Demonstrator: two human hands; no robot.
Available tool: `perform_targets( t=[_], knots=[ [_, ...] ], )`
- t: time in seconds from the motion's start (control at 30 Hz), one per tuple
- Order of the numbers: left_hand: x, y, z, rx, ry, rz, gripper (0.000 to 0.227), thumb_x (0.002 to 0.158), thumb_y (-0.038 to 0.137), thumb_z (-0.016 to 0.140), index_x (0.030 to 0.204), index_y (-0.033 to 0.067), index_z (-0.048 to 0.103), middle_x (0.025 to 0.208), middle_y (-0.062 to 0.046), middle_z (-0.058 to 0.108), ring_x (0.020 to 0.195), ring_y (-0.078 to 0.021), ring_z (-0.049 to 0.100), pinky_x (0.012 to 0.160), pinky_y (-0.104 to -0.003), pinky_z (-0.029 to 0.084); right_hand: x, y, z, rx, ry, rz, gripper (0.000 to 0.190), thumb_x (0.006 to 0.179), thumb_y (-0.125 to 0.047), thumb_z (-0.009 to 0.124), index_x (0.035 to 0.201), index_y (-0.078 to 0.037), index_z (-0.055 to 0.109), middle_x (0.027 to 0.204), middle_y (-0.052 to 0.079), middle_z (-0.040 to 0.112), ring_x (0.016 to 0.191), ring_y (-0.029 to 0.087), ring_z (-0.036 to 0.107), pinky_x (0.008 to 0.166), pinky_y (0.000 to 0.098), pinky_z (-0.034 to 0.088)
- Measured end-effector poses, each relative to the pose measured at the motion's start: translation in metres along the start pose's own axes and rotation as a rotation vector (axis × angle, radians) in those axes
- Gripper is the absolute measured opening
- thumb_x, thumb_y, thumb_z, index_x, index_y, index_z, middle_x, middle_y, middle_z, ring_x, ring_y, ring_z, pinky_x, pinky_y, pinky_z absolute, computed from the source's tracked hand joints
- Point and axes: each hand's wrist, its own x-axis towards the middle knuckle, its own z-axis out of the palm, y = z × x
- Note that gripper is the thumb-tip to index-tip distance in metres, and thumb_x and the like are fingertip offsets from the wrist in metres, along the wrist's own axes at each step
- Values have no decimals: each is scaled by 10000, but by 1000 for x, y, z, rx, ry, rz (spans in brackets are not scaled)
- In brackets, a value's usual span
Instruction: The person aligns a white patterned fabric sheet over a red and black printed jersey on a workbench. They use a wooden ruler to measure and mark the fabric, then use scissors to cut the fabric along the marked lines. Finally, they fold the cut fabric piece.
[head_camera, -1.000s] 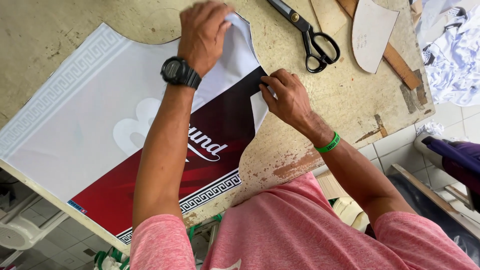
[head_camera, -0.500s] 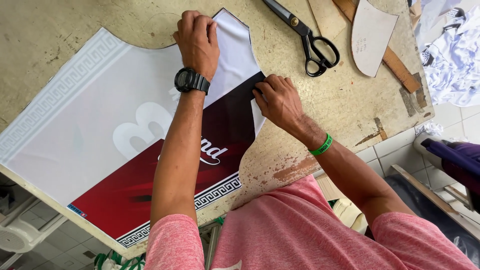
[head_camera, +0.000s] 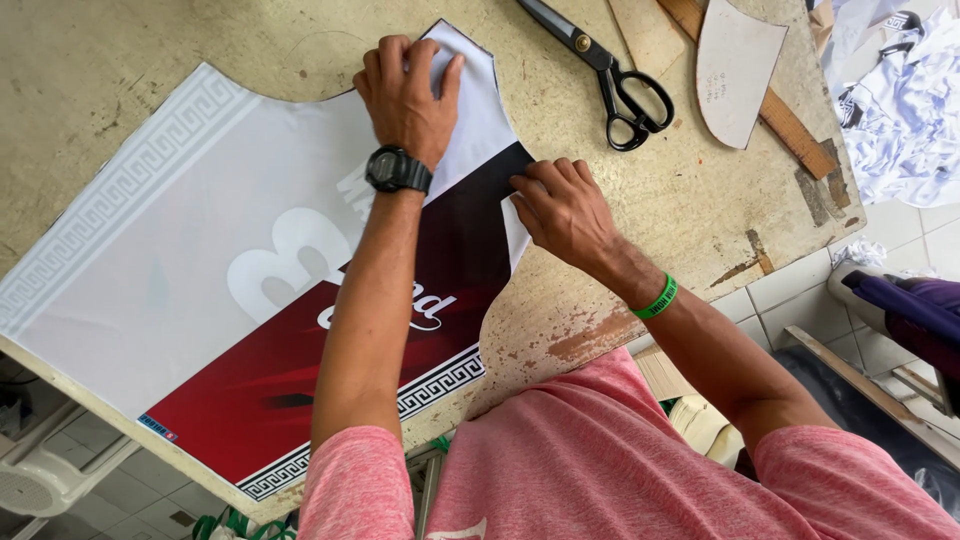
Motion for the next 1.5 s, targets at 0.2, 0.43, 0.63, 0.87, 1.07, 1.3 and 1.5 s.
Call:
perform_targets(
  t=[0.2,0.43,0.63,0.87,1.07,1.3,1.5],
  knots=[
    [5,26,18,96,30,-128,517,947,555,904,1054,139,615,1089,-72,568,950,-307,565,737,-479,469,-7,-3,-16,-3,-66,-183,208,1129,-125,713,1322,-62,756,1360,114,708,1123,307,661,948,474,461],
    [-44,65,-41,-371,24,-107,200,1107,195,731,1278,101,689,1254,-79,664,1157,-292,683,939,-495,553,-41,23,-27,-95,-22,-66,323,946,127,738,1227,-27,770,1124,132,710,1049,319,649,958,483,443],
    [-207,136,-92,-77,-59,-134,354,1023,263,748,1321,87,677,1343,-156,571,1186,-395,611,945,-532,496,-39,7,-25,-39,-48,-288,533,873,95,691,1375,-79,728,1389,126,663,1289,350,614,1052,510,423],
    [-281,208,-62,-391,-188,69,425,1057,233,689,1458,96,667,1323,-170,645,1245,-433,654,996,-535,522,-97,56,-15,-311,-160,-274,226,910,12,672,1023,-149,785,985,0,672,1184,244,634,1208,592,361],
    [-304,180,-86,-271,-132,52,382,1058,208,663,1426,112,697,1361,-163,642,1254,-408,648,966,-534,527,-78,-4,-40,-133,-183,-372,785,852,181,656,1571,-135,634,1670,167,507,1457,417,543,1106,585,386],
    [-370,128,-112,-210,-214,-23,384,1109,252,626,1444,64,633,1396,-175,600,1321,-416,620,1017,-534,515,-107,75,2,-314,-196,-409,410,834,-68,708,1216,-195,785,1270,31,641,1353,296,587,1189,593,314],
    [-423,81,-155,-225,-14,-186,366,1046,199,733,1403,117,730,1353,-119,670,1305,-363,664,1066,-497,542,-101,72,-6,-379,-92,-313,325,855,14,643,1104,-142,782,1248,41,647,1116,261,663,989,437,463]
  ],
)
